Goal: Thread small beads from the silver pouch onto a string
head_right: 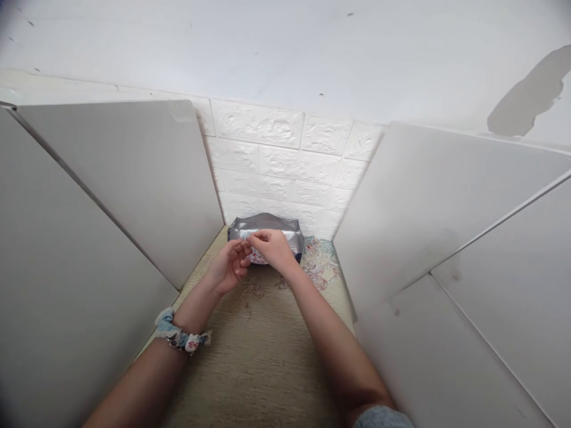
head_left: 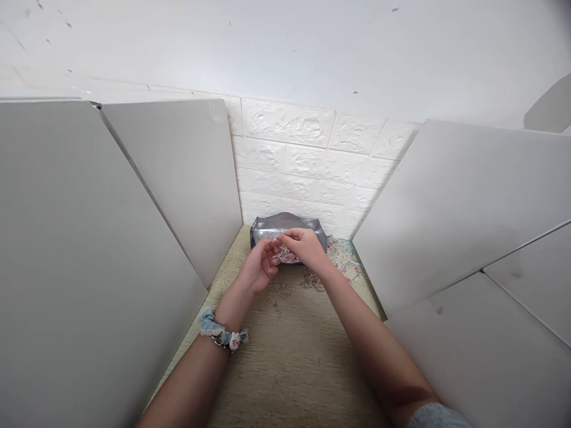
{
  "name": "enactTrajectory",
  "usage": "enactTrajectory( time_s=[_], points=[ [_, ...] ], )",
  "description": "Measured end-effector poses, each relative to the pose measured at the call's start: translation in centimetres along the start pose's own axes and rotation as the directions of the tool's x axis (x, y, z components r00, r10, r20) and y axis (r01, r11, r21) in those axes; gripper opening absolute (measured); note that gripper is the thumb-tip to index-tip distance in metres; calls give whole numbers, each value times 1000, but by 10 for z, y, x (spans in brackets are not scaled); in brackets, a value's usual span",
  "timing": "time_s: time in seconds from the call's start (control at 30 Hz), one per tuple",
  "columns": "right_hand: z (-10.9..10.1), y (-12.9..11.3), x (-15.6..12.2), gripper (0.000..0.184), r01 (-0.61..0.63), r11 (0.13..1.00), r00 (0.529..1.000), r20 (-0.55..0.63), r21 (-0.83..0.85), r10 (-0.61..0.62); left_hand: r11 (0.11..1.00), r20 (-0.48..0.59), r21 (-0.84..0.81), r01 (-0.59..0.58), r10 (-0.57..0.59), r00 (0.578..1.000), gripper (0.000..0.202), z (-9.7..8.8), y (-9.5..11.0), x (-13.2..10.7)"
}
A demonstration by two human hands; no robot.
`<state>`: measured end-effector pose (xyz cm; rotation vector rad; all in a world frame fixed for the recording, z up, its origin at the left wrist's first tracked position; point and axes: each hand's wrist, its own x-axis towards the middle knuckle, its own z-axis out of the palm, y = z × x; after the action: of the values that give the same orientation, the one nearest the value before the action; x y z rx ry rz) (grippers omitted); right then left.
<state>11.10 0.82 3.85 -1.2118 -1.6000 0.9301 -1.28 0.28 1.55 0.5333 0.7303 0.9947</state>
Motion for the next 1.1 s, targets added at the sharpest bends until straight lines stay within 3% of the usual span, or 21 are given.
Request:
enactTrajectory(
  time_s=[0.1,0.27,0.33,0.4,0.5,0.7,0.9,1.0,1.1],
  points=[
    [-1,-3,-1,18,-26,998,999,35,49,25,999,27,47,-14,13,1000,24,3,0,-3],
    [1,2,0,19,-90,980,995,68,175,79,973,53,175,-151,144,988,23,2,-5,-2],
    [2,6,1,21,-187,920,981,118,345,155,960,69,205,-188,178,982,24,2,-5,-1],
    [3,11,3,24,-283,805,958,199,521,208,949,60,236,-210,202,978,24,3,-4,-2],
    [3,15,6,28,-320,700,947,235,639,218,937,26,257,-236,238,971,25,4,-3,-4],
    [6,16,7,19,-245,743,969,184,623,165,926,8,271,-261,269,963,25,5,-4,-5],
    [6,27,9,8,-386,709,923,243,591,299,927,-3,268,-262,273,962,26,2,-6,-1],
    [3,31,10,18,-408,721,912,215,559,350,922,-24,298,-248,266,964,26,0,-8,2],
    [2,32,11,44,-390,783,921,199,484,336,910,-40,345,-229,258,965,25,0,-9,2]
  ],
)
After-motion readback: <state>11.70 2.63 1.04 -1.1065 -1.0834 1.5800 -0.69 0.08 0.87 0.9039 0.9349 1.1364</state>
